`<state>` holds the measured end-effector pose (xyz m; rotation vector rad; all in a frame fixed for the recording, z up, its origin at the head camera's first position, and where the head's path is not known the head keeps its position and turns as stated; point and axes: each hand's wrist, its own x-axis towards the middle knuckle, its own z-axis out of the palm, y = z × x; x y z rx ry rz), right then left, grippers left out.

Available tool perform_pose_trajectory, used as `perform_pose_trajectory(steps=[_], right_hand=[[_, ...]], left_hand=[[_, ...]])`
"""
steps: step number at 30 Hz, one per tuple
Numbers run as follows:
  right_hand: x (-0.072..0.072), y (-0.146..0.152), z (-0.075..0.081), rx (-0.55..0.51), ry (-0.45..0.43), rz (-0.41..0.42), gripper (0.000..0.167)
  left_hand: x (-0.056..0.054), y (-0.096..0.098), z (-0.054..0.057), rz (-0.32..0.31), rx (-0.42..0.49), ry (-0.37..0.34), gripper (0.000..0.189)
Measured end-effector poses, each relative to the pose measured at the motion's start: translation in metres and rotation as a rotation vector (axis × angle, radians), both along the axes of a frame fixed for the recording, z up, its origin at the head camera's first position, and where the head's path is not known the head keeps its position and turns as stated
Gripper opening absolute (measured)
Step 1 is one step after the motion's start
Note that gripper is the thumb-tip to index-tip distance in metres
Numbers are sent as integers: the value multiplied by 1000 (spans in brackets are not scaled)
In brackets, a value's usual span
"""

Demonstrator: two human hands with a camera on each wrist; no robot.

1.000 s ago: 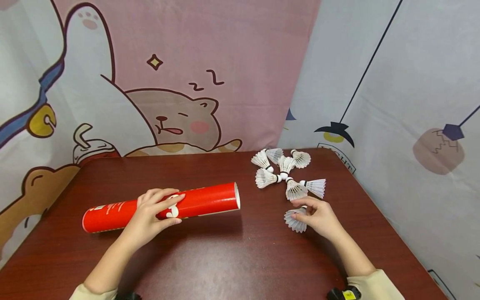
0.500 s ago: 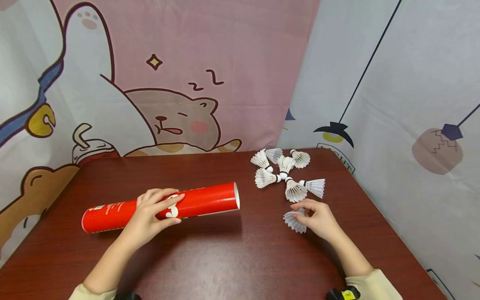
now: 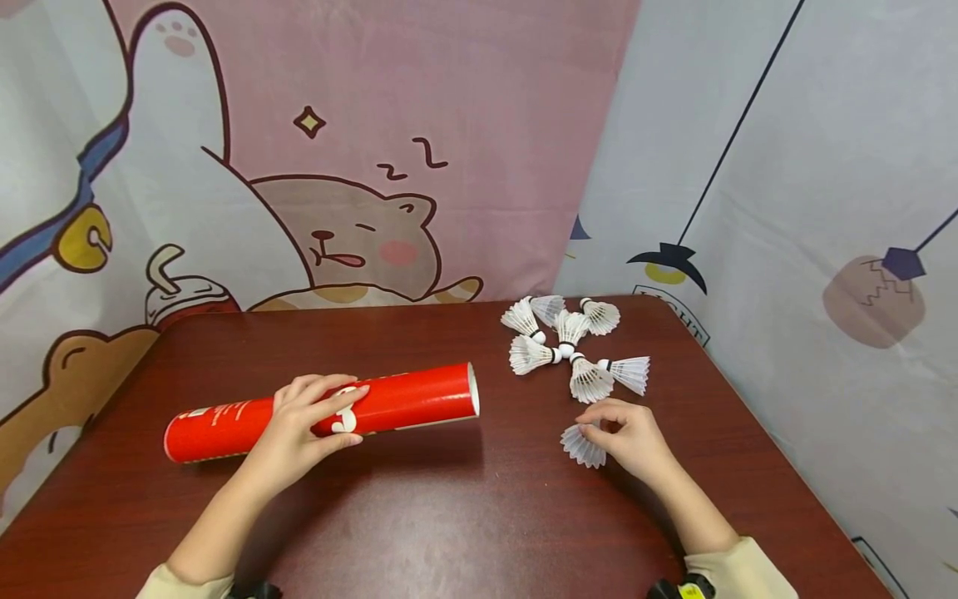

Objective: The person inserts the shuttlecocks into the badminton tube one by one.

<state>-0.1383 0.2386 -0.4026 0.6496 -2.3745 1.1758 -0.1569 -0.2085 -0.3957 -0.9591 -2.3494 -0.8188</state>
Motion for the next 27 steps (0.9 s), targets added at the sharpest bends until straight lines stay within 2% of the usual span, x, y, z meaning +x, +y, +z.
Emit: perform_pose_trajectory(steps=[16,27], right_hand=[[-1,-14,18,-43,161,4,20],[-4,-23,33,-86,222,-46,21]], left_hand=[[-1,0,0,4,-5,5,63],[0,1,0,3,-3,11,63]])
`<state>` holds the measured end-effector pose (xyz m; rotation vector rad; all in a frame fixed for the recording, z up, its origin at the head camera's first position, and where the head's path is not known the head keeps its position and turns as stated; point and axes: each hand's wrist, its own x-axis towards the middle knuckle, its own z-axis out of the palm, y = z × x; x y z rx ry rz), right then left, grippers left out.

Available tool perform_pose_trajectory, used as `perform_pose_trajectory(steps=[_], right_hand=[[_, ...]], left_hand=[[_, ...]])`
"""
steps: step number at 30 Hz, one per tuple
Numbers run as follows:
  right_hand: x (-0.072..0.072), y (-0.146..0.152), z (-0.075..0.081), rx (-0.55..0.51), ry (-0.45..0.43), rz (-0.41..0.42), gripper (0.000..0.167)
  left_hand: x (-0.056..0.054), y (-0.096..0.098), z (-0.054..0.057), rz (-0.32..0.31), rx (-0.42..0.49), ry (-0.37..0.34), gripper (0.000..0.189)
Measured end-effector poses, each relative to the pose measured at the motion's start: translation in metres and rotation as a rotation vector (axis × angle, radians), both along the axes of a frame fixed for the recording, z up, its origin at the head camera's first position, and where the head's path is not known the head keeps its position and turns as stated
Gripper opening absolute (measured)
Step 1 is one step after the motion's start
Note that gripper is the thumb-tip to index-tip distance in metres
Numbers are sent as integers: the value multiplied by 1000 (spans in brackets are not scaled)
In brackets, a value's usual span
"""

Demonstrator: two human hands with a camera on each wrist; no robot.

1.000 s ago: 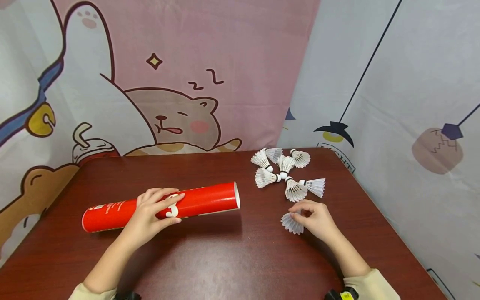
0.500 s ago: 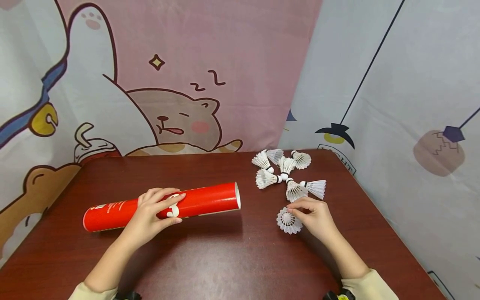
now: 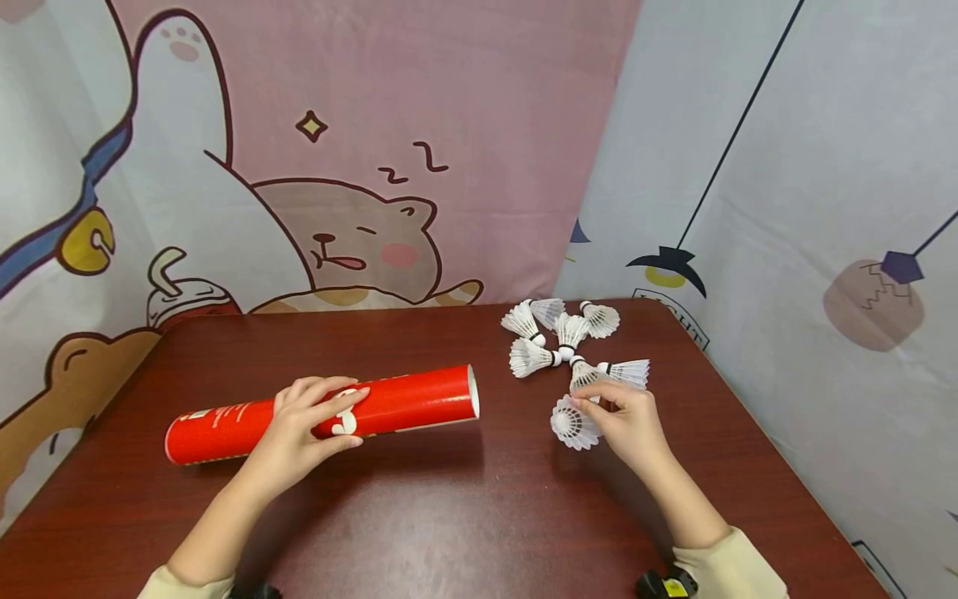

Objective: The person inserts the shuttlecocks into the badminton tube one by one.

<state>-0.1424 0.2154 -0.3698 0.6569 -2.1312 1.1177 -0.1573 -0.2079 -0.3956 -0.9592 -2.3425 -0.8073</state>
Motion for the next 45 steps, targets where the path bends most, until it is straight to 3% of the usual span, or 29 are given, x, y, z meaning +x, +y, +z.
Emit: perform_pose_trajectory(steps=[6,15,31,42,45], right_hand=[[-2,-7,7,-48,29,-20,19],[-7,-20,13,-158,-19,-29,14],[-17,-47,18,-491,-206,67,8],[-20,-70,17,-551,-274,107,8],[-27,-72,8,-558,-281,112,8]], left_hand=[[1,0,0,-3,2,-11,62],[4,1,2,-9,7,-17,59],[2,0,-2,-6,9,-19,63],[2,1,-1,-7,8,-15,63],[1,1,0,-6,8,-11,63]])
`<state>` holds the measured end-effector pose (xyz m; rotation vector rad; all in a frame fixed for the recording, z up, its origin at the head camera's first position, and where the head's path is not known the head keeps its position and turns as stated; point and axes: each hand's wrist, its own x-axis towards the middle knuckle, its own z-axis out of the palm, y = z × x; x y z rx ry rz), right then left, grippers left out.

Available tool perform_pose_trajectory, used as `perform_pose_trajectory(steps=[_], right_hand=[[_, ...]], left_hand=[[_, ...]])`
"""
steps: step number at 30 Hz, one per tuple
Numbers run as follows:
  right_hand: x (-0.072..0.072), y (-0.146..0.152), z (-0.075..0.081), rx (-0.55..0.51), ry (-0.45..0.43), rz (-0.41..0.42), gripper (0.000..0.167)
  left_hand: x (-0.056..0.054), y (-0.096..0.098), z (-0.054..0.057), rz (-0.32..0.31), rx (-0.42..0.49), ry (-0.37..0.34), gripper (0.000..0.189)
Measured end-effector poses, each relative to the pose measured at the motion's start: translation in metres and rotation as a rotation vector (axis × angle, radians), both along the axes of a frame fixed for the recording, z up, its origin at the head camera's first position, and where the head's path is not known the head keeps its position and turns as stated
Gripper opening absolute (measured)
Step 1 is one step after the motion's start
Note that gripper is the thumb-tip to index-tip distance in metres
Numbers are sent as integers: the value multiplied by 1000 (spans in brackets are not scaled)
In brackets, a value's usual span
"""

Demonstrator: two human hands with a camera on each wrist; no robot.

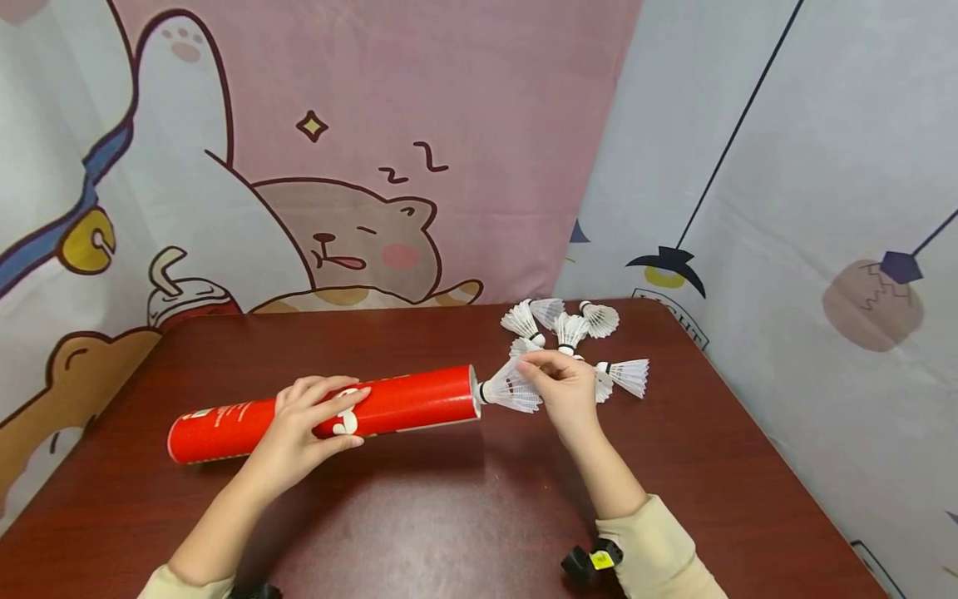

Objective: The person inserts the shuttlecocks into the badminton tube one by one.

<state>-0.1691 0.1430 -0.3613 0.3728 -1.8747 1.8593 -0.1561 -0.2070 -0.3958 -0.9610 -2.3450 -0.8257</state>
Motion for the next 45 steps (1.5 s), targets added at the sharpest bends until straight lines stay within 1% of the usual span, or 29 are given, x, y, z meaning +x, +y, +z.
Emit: perform_pose_trajectory(steps=[5,8,10,12,17,23,26,32,35,45], right_hand=[[-14,-3,-22,-38,-43,8,10],[-14,-8,-24,-63,-66,30,12],[-13,-11,-23,-75,-70,49,12],[-9,-15,-19,-81,-68,65,13],[0,-19,-10,-35,-55,78,12],[0,-18,-11,82,-52,97,8],[-1,-19,-12,123,-61,101,7],[-1,-24,-12,144,-76,115,7],[0,-27,-11,147,-75,105,6],[5,-42,-9,189,-32,88,7]], left_hand=[[0,0,0,-3,3,0,63],[0,0,0,-6,6,0,64],[0,0,0,-8,6,3,64],[0,1,0,-9,4,4,63],[0,1,1,-8,1,-1,63],[0,1,1,-3,6,-8,64],[0,2,1,-6,7,-9,63],[0,3,1,-17,9,-3,63],[0,4,1,-19,8,-1,63],[0,4,1,-24,15,1,63]])
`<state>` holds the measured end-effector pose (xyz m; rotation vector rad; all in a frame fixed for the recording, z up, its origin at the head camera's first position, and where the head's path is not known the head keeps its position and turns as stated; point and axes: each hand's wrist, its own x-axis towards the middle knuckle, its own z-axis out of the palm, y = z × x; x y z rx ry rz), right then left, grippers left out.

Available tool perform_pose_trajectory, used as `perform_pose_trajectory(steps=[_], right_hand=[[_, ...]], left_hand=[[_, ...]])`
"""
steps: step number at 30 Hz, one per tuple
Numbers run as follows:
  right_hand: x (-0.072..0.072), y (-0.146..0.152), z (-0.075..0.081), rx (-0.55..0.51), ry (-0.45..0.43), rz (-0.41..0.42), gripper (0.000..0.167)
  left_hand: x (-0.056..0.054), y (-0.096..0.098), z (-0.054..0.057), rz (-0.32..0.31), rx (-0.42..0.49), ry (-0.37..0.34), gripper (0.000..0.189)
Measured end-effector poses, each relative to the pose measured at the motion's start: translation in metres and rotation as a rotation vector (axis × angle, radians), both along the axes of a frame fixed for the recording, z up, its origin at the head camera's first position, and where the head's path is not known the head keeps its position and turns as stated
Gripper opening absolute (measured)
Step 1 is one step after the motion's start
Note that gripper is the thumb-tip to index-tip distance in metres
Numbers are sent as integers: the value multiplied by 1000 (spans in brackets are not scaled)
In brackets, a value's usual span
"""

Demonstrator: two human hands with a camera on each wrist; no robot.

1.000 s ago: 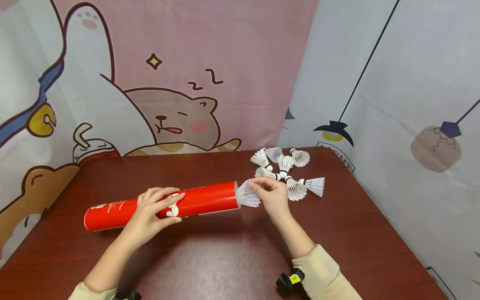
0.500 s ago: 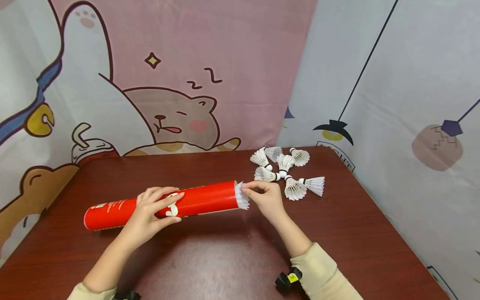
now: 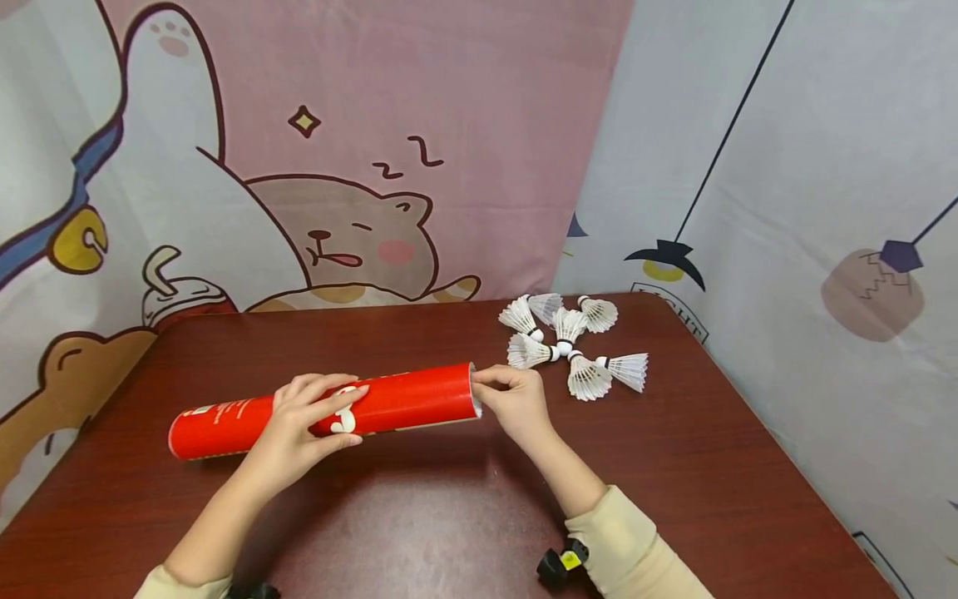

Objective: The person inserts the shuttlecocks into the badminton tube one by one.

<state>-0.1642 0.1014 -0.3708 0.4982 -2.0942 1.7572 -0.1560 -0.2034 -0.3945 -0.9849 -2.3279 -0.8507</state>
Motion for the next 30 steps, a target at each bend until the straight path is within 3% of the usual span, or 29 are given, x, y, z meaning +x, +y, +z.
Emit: perform_pose_trajectory(steps=[12,21,30], right_hand=[[5,-6,-1,39,6,-14,10],[4,4,4,119,236,-15,21],[-4,35,8,137,234,-62,21]], left_hand=[[1,-1,0,1,1,-3,64],[0,-2,1,9,-8,-13,62],[0,-2,0,6,-5,-7,63]])
